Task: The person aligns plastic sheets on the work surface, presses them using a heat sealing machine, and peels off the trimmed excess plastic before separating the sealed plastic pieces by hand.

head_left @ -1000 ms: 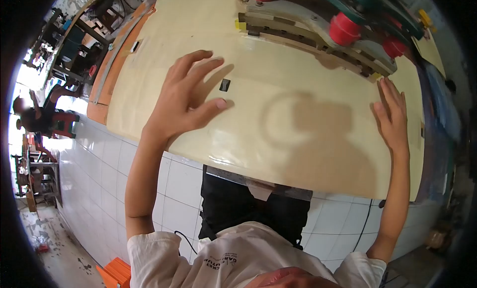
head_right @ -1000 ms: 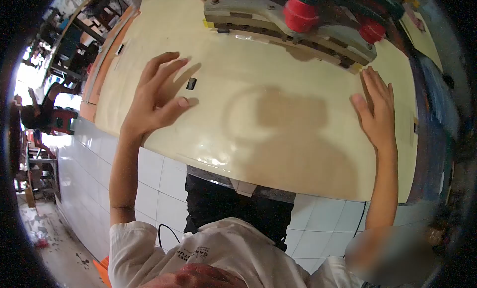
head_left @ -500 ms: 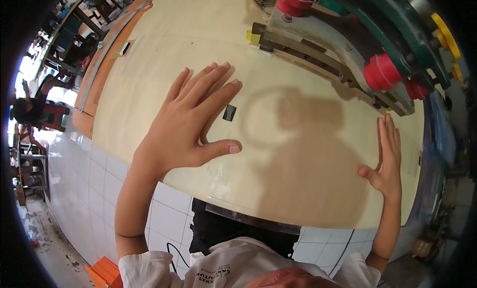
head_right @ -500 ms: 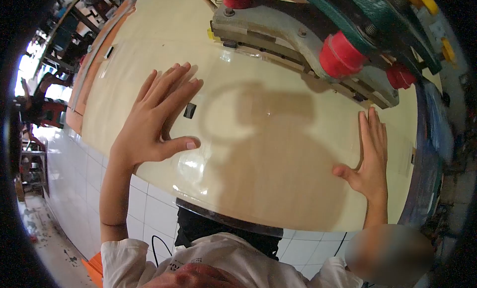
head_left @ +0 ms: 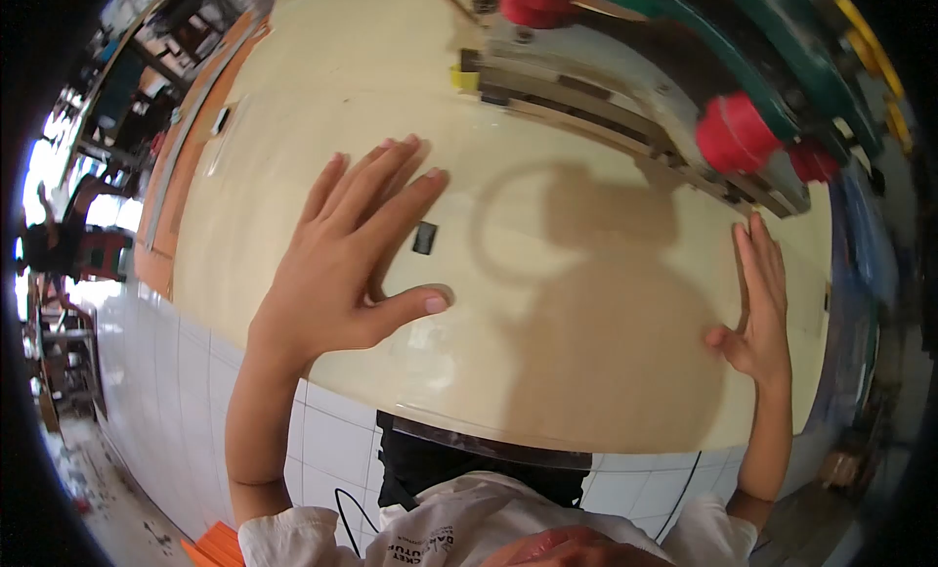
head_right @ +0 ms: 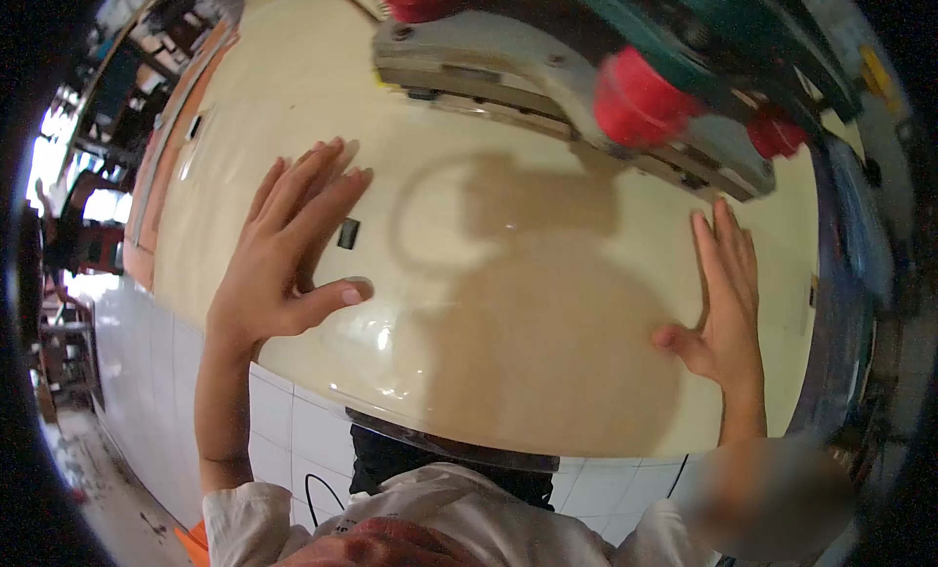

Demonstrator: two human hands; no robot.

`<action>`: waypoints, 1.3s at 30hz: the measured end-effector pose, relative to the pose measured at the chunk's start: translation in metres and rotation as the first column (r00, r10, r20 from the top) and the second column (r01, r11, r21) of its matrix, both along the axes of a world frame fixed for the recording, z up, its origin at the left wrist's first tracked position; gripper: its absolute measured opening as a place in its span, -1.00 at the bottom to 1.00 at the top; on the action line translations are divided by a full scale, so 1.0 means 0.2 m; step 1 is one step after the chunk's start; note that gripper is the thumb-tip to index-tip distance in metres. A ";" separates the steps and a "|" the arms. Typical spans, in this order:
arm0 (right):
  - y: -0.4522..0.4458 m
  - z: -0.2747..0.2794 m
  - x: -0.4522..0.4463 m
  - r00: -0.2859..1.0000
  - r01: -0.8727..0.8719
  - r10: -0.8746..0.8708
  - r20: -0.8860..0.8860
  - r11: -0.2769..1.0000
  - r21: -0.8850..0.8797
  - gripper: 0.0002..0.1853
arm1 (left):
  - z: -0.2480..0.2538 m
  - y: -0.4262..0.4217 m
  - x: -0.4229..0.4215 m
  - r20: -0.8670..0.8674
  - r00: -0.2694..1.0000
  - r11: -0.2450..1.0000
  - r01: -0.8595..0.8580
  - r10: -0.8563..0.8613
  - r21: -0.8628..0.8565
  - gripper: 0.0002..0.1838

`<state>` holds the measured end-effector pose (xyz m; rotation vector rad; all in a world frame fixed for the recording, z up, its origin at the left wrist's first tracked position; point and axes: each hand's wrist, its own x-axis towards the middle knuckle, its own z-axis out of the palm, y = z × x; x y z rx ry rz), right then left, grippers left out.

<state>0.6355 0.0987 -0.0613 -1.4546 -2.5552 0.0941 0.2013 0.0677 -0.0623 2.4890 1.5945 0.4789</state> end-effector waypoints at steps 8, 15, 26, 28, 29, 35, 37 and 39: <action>-0.01 0.01 0.01 0.999 -0.017 0.016 0.042 0.999 0.035 0.32 | 0.01 0.00 0.05 0.046 0.999 1.000 -0.014 0.013 0.012 -0.07; -0.02 0.01 0.02 0.999 -0.031 0.029 0.042 0.999 0.045 0.31 | -0.01 0.00 0.06 0.039 0.999 0.999 -0.004 0.003 0.033 -0.04; -0.02 0.01 0.02 0.999 -0.028 0.026 0.037 0.998 0.063 0.24 | 0.01 0.01 0.06 0.023 1.000 0.999 0.003 -0.002 -0.032 0.00; -0.02 0.00 0.04 0.999 -0.012 0.009 0.033 0.998 0.068 0.22 | 0.02 0.00 0.07 0.024 1.000 1.000 0.011 -0.011 -0.029 0.00; -0.02 -0.01 0.06 1.000 -0.018 0.017 0.025 0.998 0.067 0.20 | 0.02 0.00 0.09 0.022 1.000 0.999 -0.003 0.004 -0.033 0.01; 0.01 -0.05 0.13 0.979 0.149 -0.126 -0.158 0.979 0.138 -0.01 | -0.02 -0.02 0.10 0.144 0.990 1.000 -0.013 0.009 0.027 -0.11; 0.03 -0.06 0.15 0.961 0.224 -0.194 -0.197 0.964 0.143 -0.09 | -0.01 -0.03 0.10 0.180 0.984 1.000 -0.015 0.011 0.026 -0.14; 0.06 -0.07 0.20 0.909 0.364 -0.320 -0.266 0.922 0.135 -0.13 | 0.00 -0.05 0.11 0.212 0.977 1.000 -0.011 0.007 0.018 -0.17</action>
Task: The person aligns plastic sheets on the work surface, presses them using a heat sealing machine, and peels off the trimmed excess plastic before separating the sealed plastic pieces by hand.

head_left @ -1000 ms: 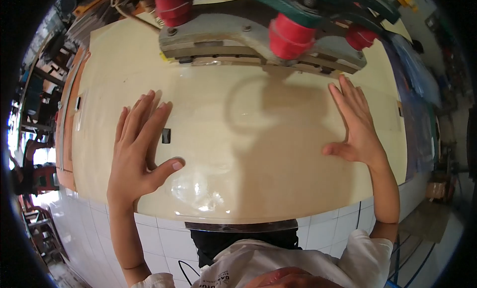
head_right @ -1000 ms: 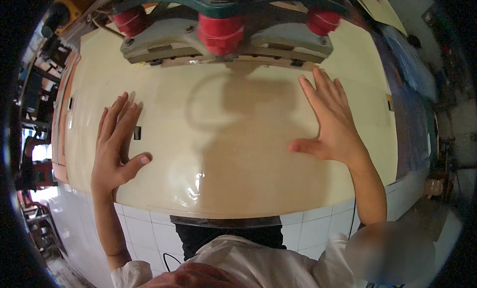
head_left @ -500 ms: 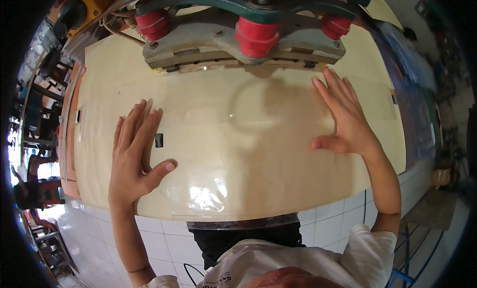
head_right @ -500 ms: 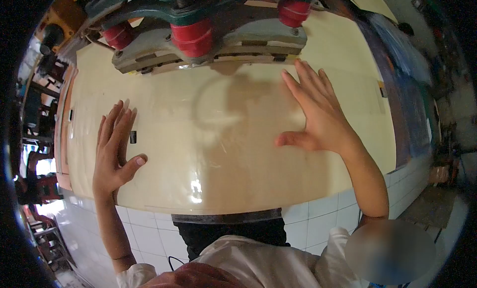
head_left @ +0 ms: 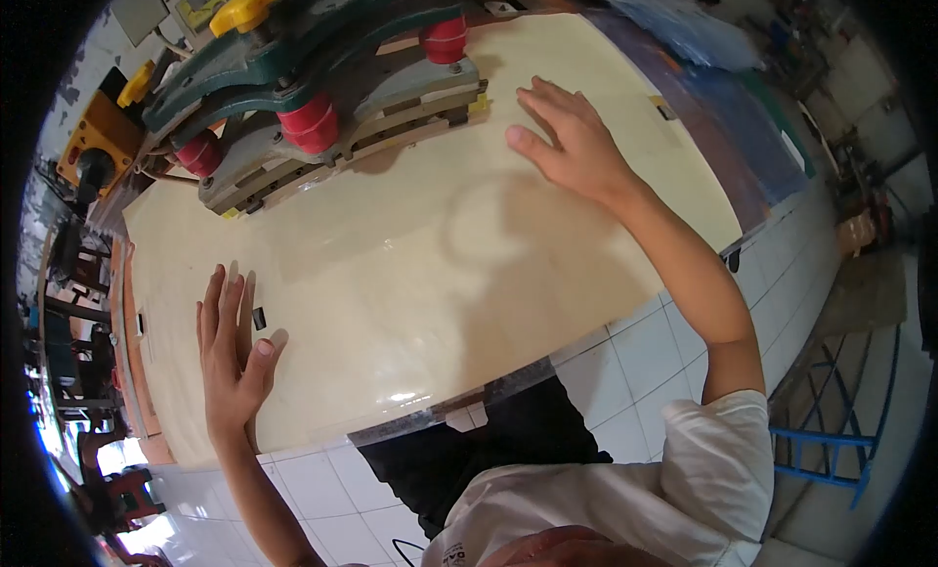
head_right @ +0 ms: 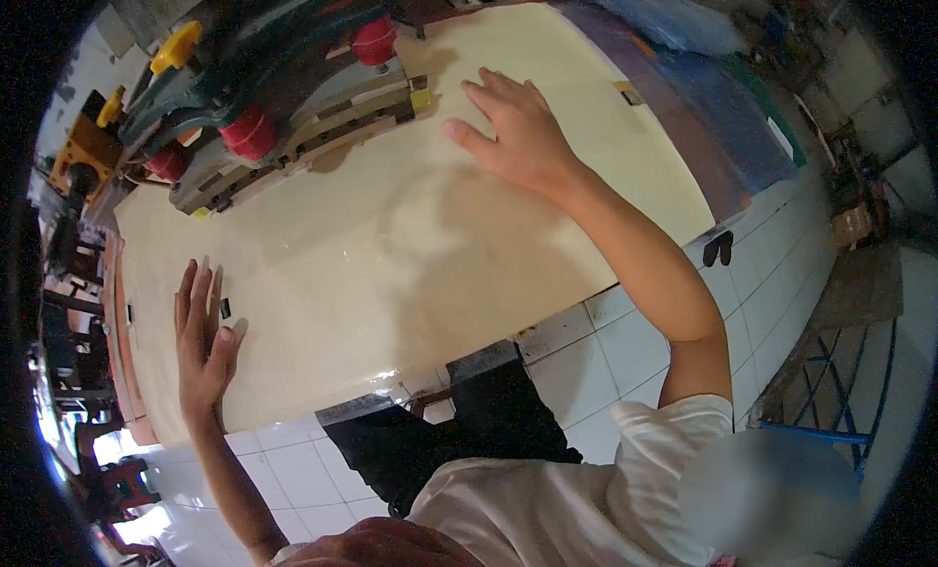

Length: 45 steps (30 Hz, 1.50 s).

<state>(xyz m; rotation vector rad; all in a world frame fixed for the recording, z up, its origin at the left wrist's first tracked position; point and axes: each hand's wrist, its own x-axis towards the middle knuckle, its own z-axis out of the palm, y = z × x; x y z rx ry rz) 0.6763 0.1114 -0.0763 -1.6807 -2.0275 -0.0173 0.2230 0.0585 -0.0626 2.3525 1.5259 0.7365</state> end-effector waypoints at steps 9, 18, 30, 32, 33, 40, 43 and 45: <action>0.06 -0.07 0.10 0.970 0.197 -0.199 0.142 0.980 0.027 -0.25 | 0.11 -0.10 0.10 -0.160 0.987 0.998 0.042 -0.035 0.042 -0.23; 0.06 -0.05 0.10 0.969 0.212 -0.204 0.137 0.976 -0.046 -0.33 | 0.07 -0.05 -0.02 -0.223 0.974 0.977 0.013 0.036 0.215 -0.40; 0.15 -0.11 0.35 0.918 0.396 -0.386 0.089 0.897 -0.194 -0.23 | -0.15 0.50 -0.44 -0.218 0.659 0.681 -0.732 0.720 0.033 -0.33; 0.16 -0.12 0.33 0.916 0.401 -0.388 0.102 0.893 -0.206 -0.22 | -0.19 0.51 -0.46 -0.178 0.595 0.620 -0.767 0.784 0.165 -0.21; 0.17 -0.13 0.34 0.905 0.425 -0.404 0.133 0.881 -0.209 -0.22 | -0.19 0.52 -0.47 -0.179 0.589 0.614 -0.772 0.788 0.164 -0.21; 0.17 -0.16 0.34 0.847 0.514 -0.457 0.271 0.835 -0.197 -0.15 | -0.20 0.54 -0.47 -0.251 0.559 0.587 -0.808 0.790 0.049 -0.07; 0.17 -0.16 0.35 0.830 0.531 -0.460 0.316 0.825 -0.192 -0.12 | -0.19 0.54 -0.47 -0.262 0.558 0.586 -0.810 0.787 0.035 -0.06; 0.17 -0.16 0.35 0.834 0.529 -0.460 0.305 0.824 -0.204 -0.11 | -0.19 0.54 -0.46 -0.282 0.553 0.583 -0.812 0.784 0.029 -0.06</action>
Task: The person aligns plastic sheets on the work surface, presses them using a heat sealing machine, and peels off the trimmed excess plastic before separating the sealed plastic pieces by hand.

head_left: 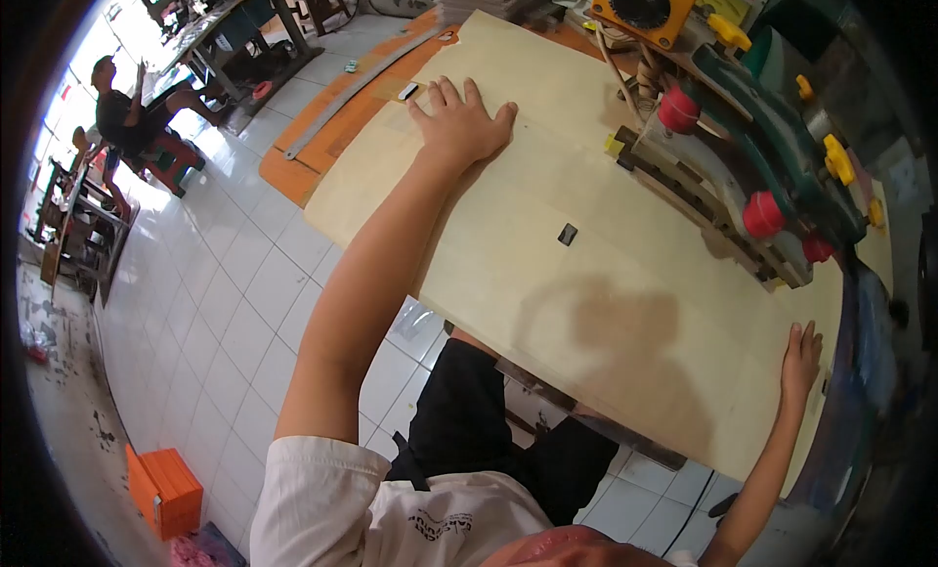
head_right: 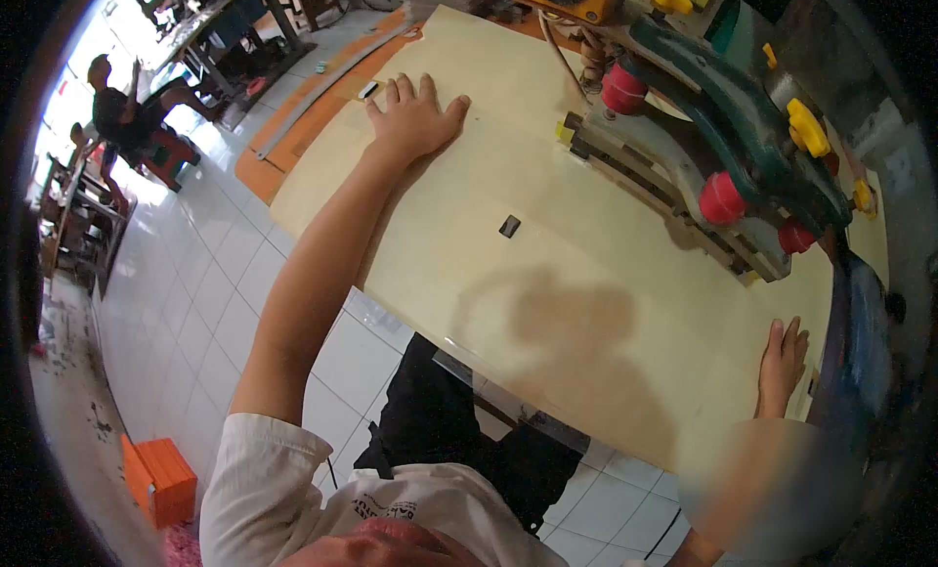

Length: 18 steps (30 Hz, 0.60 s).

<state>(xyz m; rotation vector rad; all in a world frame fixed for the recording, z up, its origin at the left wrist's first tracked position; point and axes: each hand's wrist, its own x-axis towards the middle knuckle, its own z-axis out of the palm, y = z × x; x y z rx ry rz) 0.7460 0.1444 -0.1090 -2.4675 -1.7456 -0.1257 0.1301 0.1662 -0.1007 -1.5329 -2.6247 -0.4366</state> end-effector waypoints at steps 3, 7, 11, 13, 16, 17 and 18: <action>-0.01 0.02 -0.02 1.000 -0.002 0.002 -0.024 1.000 0.001 -0.09 | 0.00 0.00 0.00 -0.015 1.000 1.000 0.000 0.000 -0.025 -0.06; -0.02 0.04 -0.05 1.000 0.003 -0.003 -0.014 1.000 -0.014 -0.10 | 0.03 0.00 0.00 0.014 1.000 0.999 -0.014 0.014 -0.050 -0.06; -0.02 0.04 -0.06 0.999 -0.018 0.018 -0.041 1.000 0.005 -0.10 | 0.02 0.00 0.00 -0.045 0.999 0.998 -0.029 0.026 -0.061 -0.06; -0.01 0.02 -0.03 0.996 -0.066 0.068 -0.066 0.998 0.025 -0.13 | 0.02 0.00 -0.03 -0.009 1.000 0.997 -0.026 0.025 -0.070 -0.10; 0.06 -0.06 0.01 0.991 -0.133 0.131 0.029 0.987 0.087 -0.22 | 0.01 0.05 -0.06 -0.046 0.998 0.987 -0.052 0.046 -0.151 -0.13; 0.08 -0.08 0.02 0.990 -0.134 0.130 0.046 0.986 0.102 -0.25 | -0.07 0.11 -0.14 -0.044 0.999 0.992 -0.025 0.020 -0.123 -0.11; 0.11 -0.09 0.03 0.990 -0.135 0.128 0.063 0.984 0.116 -0.27 | -0.05 0.14 -0.16 -0.049 0.999 0.988 0.007 -0.015 -0.155 -0.09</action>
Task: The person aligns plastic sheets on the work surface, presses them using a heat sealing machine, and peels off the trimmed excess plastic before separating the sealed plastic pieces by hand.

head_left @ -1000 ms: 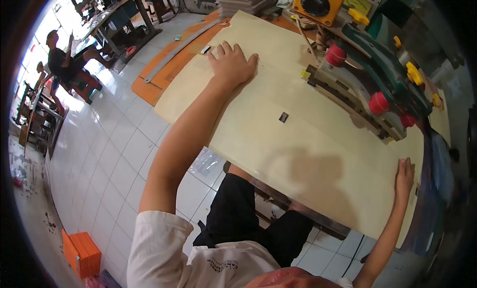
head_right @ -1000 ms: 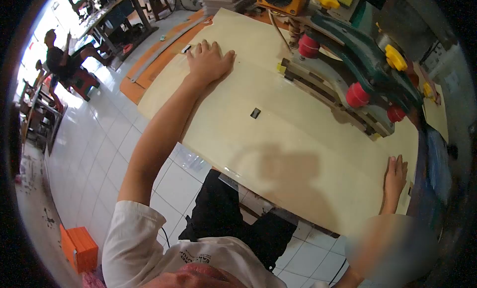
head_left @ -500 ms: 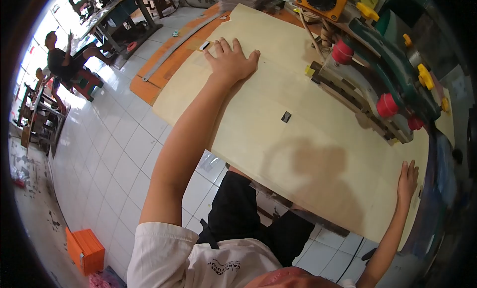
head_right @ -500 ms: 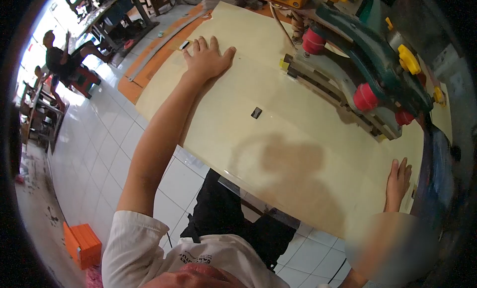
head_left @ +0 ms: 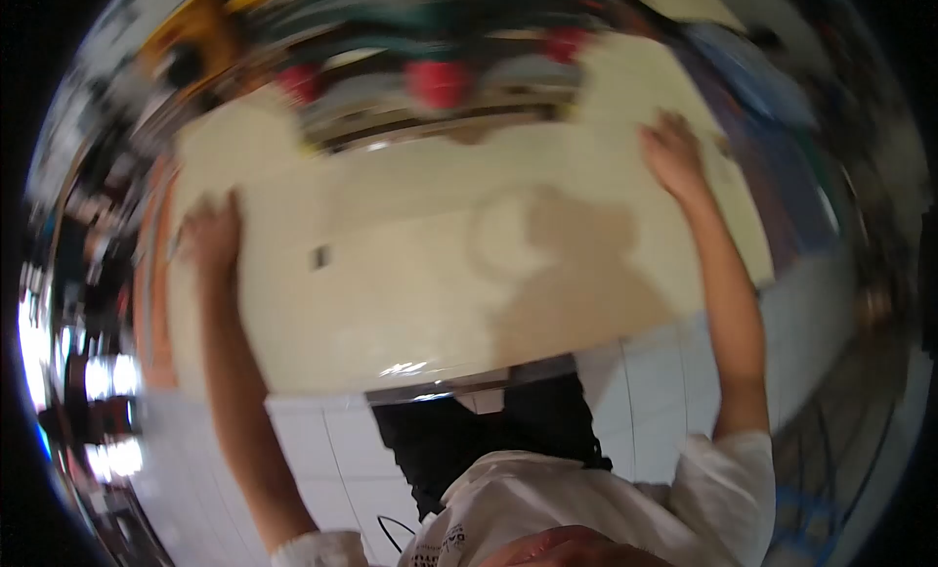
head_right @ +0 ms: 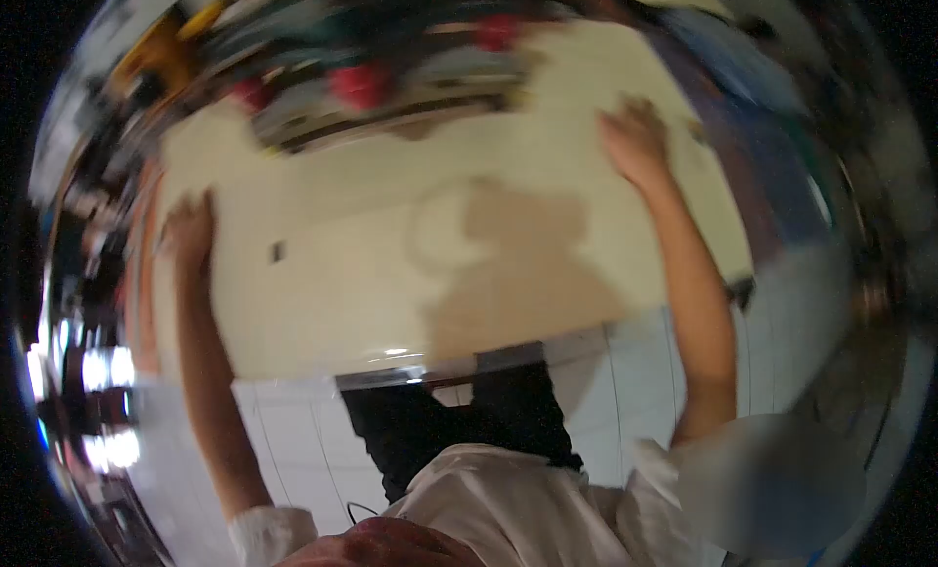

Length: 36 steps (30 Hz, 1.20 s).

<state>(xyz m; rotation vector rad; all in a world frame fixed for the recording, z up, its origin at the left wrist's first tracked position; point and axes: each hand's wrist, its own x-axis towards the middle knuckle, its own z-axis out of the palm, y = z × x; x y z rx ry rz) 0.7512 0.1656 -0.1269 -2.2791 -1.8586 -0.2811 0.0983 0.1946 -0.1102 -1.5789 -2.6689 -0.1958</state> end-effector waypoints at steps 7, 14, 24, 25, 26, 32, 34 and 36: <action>-0.10 0.20 -0.03 0.951 0.250 -0.268 -0.152 0.960 -0.125 -0.17 | 0.01 0.02 -0.01 -0.027 0.997 0.997 -0.068 0.066 -0.047 -0.02; -0.10 0.19 -0.03 0.951 0.276 -0.287 -0.116 0.956 -0.102 -0.19 | 0.01 0.02 -0.02 -0.042 0.998 0.998 -0.052 0.051 -0.037 -0.01; -0.03 0.11 0.03 0.962 0.274 -0.274 0.008 0.957 -0.095 -0.16 | 0.00 0.02 0.01 -0.062 0.997 0.996 -0.056 0.052 -0.065 0.05; -0.01 0.10 0.06 0.966 0.259 -0.256 0.037 0.959 -0.113 -0.15 | 0.01 0.01 0.02 -0.078 0.996 0.997 -0.054 0.049 -0.051 0.04; 0.00 0.08 0.08 0.972 0.234 -0.230 0.053 0.968 -0.094 -0.14 | 0.03 -0.01 0.05 -0.052 0.997 0.997 -0.063 0.061 -0.040 0.02; -0.04 0.11 0.06 0.976 0.215 -0.217 -0.033 0.975 -0.047 -0.13 | 0.06 -0.04 0.09 0.008 0.998 0.998 -0.056 0.055 0.009 0.02; -0.04 0.13 0.05 0.975 0.213 -0.218 -0.046 0.973 -0.086 -0.14 | 0.06 -0.05 0.09 0.011 0.998 0.998 -0.060 0.060 0.017 0.01; -0.02 0.12 0.06 0.976 0.208 -0.213 -0.044 0.973 -0.102 -0.13 | 0.06 -0.05 0.10 0.004 0.999 0.999 -0.035 0.035 0.034 0.01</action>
